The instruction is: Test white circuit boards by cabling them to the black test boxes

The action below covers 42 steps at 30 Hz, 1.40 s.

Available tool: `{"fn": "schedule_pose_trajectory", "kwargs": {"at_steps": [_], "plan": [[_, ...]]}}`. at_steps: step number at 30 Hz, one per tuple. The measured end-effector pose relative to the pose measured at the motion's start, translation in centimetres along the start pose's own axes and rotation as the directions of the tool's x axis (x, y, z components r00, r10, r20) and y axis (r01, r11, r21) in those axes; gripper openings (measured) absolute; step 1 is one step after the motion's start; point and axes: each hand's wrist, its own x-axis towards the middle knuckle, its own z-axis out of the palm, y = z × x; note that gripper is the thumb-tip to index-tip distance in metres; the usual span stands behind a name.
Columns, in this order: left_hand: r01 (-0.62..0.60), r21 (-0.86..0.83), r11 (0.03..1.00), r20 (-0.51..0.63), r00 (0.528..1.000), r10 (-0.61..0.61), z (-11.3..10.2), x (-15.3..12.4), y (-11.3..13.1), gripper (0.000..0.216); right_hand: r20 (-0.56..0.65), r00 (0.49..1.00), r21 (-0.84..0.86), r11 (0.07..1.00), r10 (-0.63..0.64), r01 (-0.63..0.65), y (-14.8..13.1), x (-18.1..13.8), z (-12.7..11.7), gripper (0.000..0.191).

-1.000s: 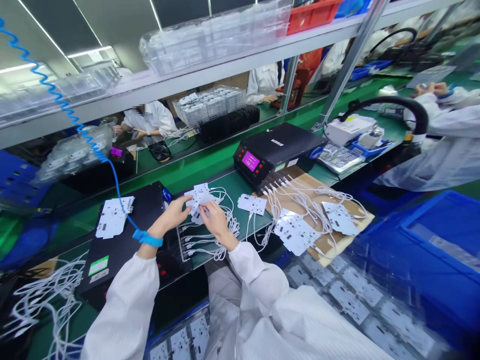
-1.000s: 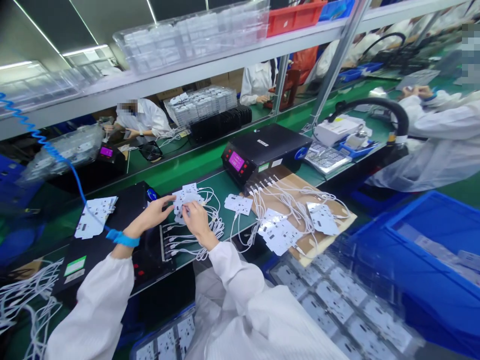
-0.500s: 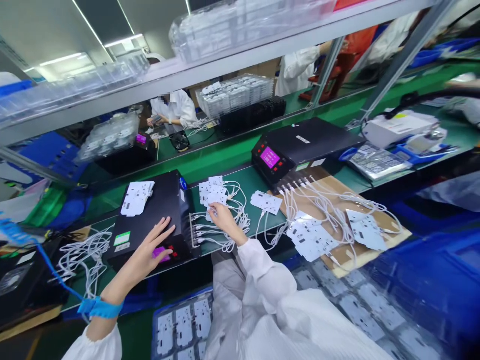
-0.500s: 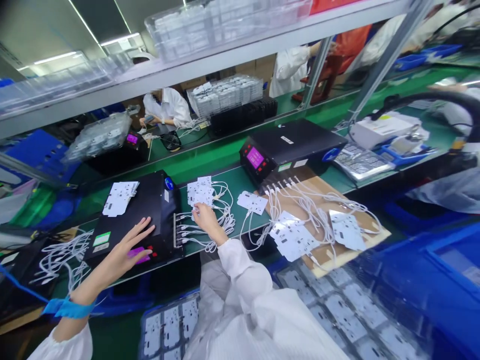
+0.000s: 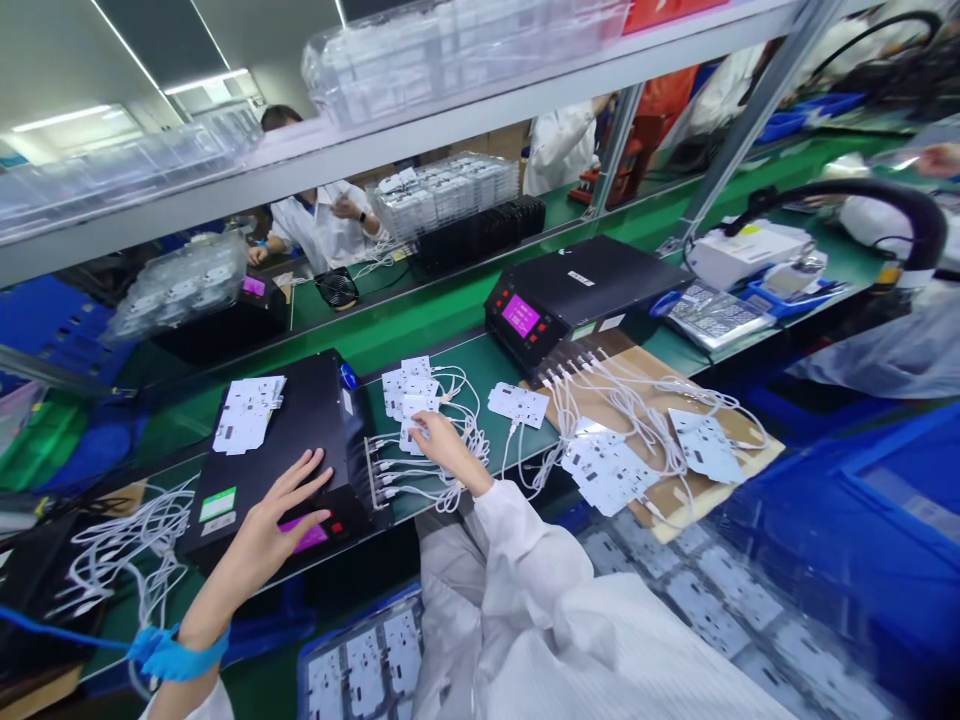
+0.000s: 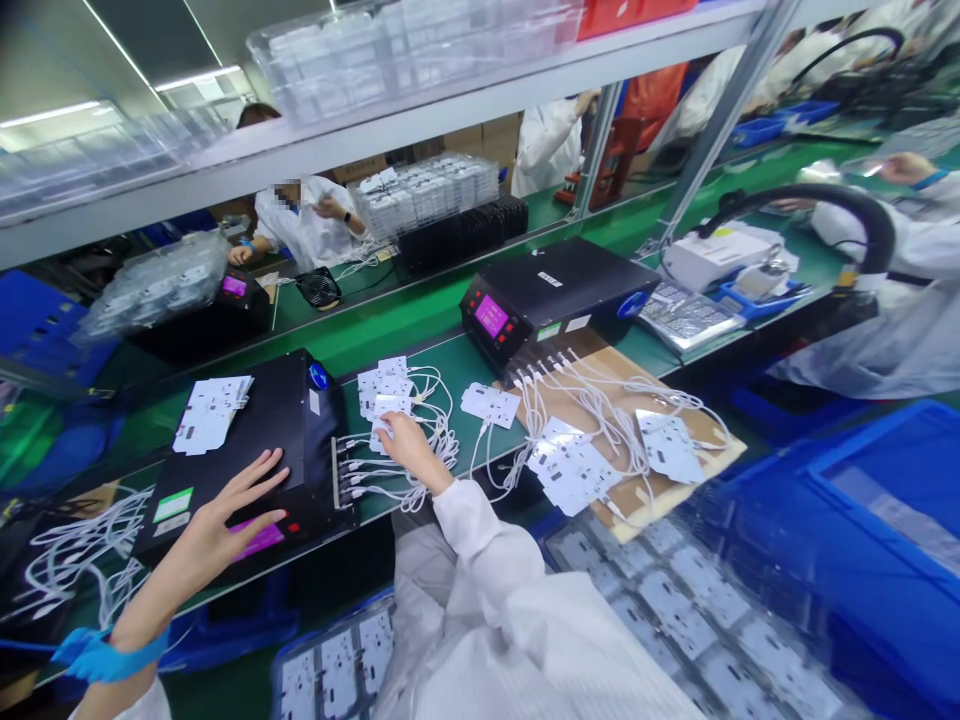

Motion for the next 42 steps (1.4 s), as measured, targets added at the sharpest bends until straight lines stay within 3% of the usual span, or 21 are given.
{"fn": "schedule_pose_trajectory", "kwargs": {"at_steps": [4,8,10,11,12,14,16,17,20,23,27,30,37,42], "plan": [[0.001,0.017,1.000,-0.028,1.000,0.000,0.0,-0.1,0.3,0.050,-0.121,0.990,-0.033,0.997,-0.079,0.075,0.2,-1.6,-0.3,0.027],[0.037,-0.049,0.998,0.017,0.999,-0.036,-0.6,-0.3,0.1,0.047,-0.311,0.919,-0.036,0.970,-0.241,0.242,-0.1,-5.4,-1.5,0.021],[0.060,-0.069,0.996,-0.055,0.996,-0.063,-1.1,0.0,-0.5,0.044,-0.360,0.877,-0.022,0.942,-0.320,0.335,-0.2,-8.3,-2.2,0.019],[0.062,-0.053,0.997,-0.147,0.987,-0.069,-1.4,0.3,-0.9,0.042,-0.364,0.862,-0.019,0.928,-0.353,0.372,0.0,-9.9,-2.5,0.018],[0.060,-0.014,0.998,-0.270,0.961,-0.062,-1.7,0.7,-1.4,0.041,-0.352,0.854,-0.024,0.916,-0.383,0.401,0.4,-11.7,-2.7,0.018],[0.076,0.120,0.990,-0.527,0.850,-0.001,-2.1,1.7,-2.6,0.039,-0.283,0.855,-0.063,0.898,-0.434,0.435,1.7,-15.2,-2.7,0.018],[0.132,0.237,0.962,-0.673,0.737,0.065,-2.3,2.9,-4.2,0.045,-0.161,0.876,-0.142,0.889,-0.455,0.435,3.6,-18.5,-2.2,0.017],[0.167,0.263,0.950,-0.707,0.704,0.071,-2.3,3.4,-5.0,0.051,-0.082,0.889,-0.196,0.882,-0.451,0.429,4.8,-19.9,-1.8,0.017],[0.276,0.269,0.923,-0.750,0.661,0.021,-1.8,4.7,-7.0,0.075,0.106,0.919,-0.306,0.867,-0.379,0.393,8.7,-23.5,-0.3,0.023],[0.350,0.260,0.900,-0.758,0.652,-0.035,-1.2,5.1,-7.7,0.093,0.087,0.951,-0.310,0.899,-0.296,0.308,13.0,-25.6,1.7,0.025],[0.435,0.166,0.885,-0.676,0.703,-0.220,-1.1,4.9,-7.6,0.094,-0.044,0.983,-0.355,0.922,-0.178,0.151,18.8,-25.8,4.9,0.029],[0.492,0.096,0.865,-0.628,0.704,-0.331,-1.2,4.9,-7.8,0.095,-0.012,0.996,-0.444,0.893,-0.085,0.071,21.0,-24.1,7.0,0.034],[0.447,-0.052,0.893,-0.577,0.716,-0.392,-1.2,4.8,-8.5,0.094,0.107,0.978,-0.646,0.761,0.179,-0.068,19.5,-20.7,8.6,0.036],[0.473,-0.068,0.878,-0.584,0.695,-0.420,-1.3,4.5,-7.7,0.093,0.155,0.968,-0.602,0.796,0.197,-0.066,18.3,-20.7,7.9,0.038]]}}
